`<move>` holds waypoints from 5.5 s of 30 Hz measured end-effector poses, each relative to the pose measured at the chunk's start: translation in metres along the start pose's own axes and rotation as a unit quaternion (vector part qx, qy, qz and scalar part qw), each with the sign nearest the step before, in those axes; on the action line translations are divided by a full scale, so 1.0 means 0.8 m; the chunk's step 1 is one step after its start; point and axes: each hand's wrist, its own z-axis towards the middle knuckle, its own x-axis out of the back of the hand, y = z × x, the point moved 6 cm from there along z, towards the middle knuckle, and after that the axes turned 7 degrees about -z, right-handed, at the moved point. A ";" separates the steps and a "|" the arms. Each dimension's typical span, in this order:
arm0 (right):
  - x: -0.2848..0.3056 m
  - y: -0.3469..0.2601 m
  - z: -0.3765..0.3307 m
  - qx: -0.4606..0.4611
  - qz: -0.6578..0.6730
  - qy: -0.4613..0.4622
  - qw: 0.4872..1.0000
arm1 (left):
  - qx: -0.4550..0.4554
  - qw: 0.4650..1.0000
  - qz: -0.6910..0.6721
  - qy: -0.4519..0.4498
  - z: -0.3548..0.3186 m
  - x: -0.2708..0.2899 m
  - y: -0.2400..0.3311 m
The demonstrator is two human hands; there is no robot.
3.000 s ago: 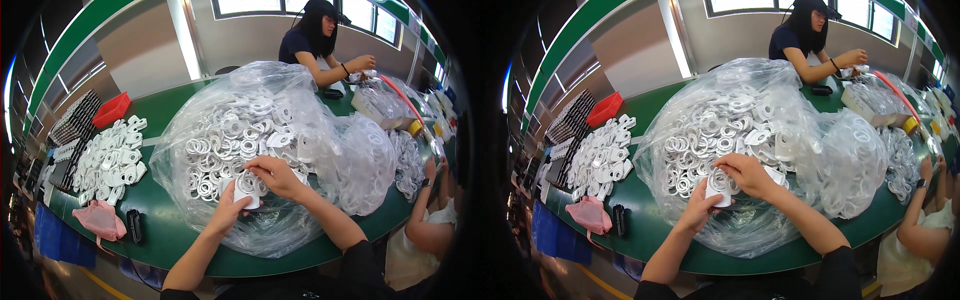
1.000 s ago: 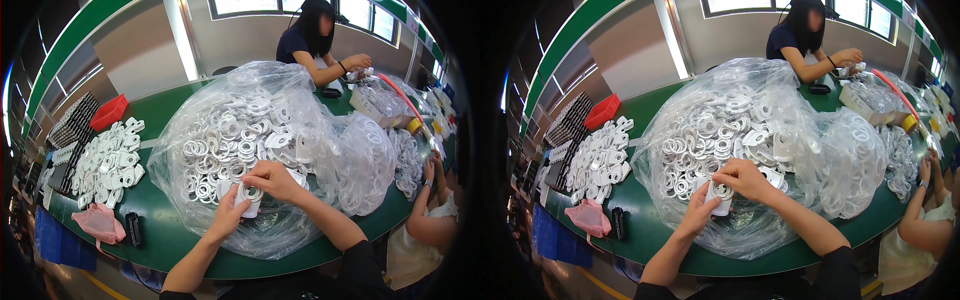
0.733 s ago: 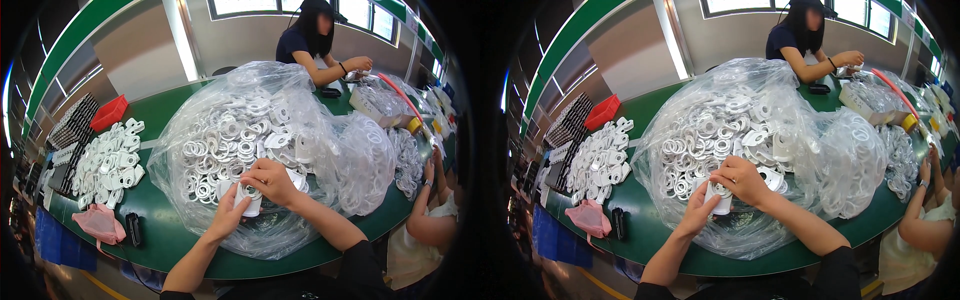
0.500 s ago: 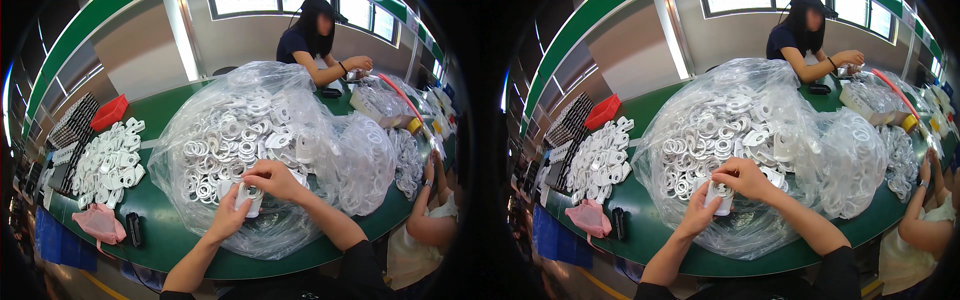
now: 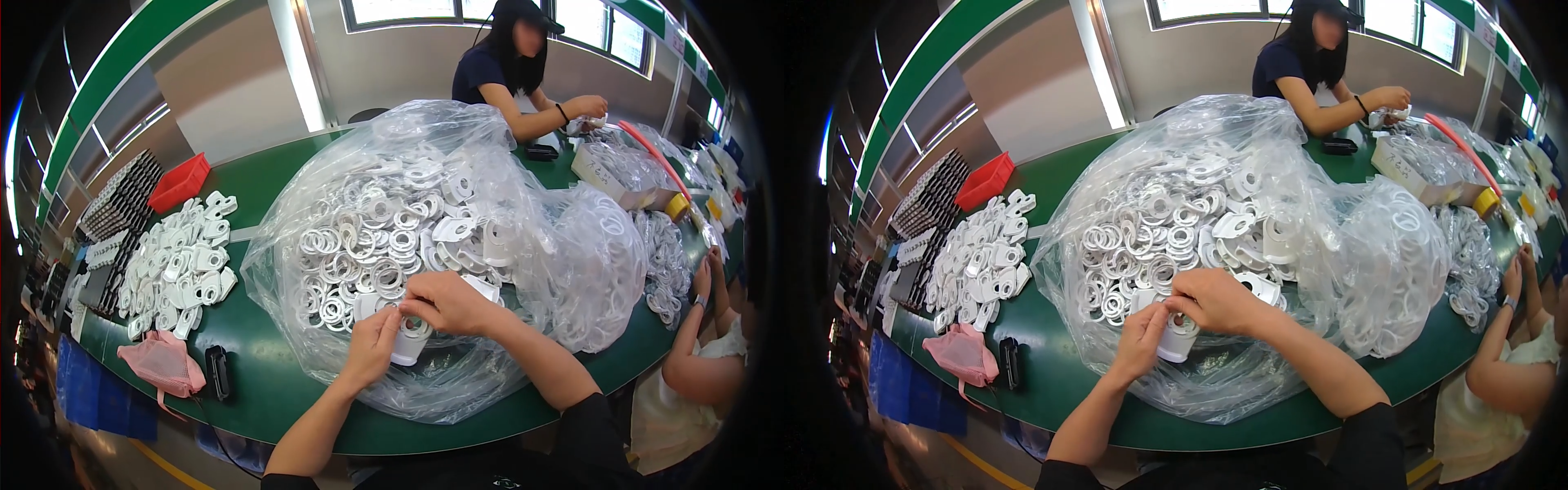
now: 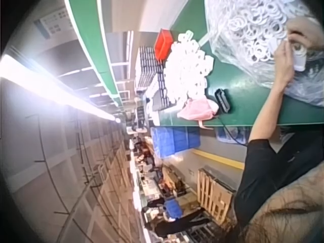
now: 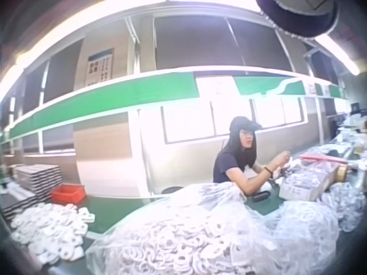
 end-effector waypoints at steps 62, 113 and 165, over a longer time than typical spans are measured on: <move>0.037 0.065 -0.028 -0.222 -0.146 0.027 0.964 | -0.215 0.801 -0.242 0.504 -0.030 0.252 0.014; -0.051 0.037 -0.011 0.002 -0.197 0.012 0.980 | 0.212 0.912 -0.322 0.138 0.000 0.045 -0.023; -0.002 0.025 -0.008 -0.143 0.323 -0.054 0.934 | 0.030 0.993 -0.027 -0.111 -0.008 -0.001 0.018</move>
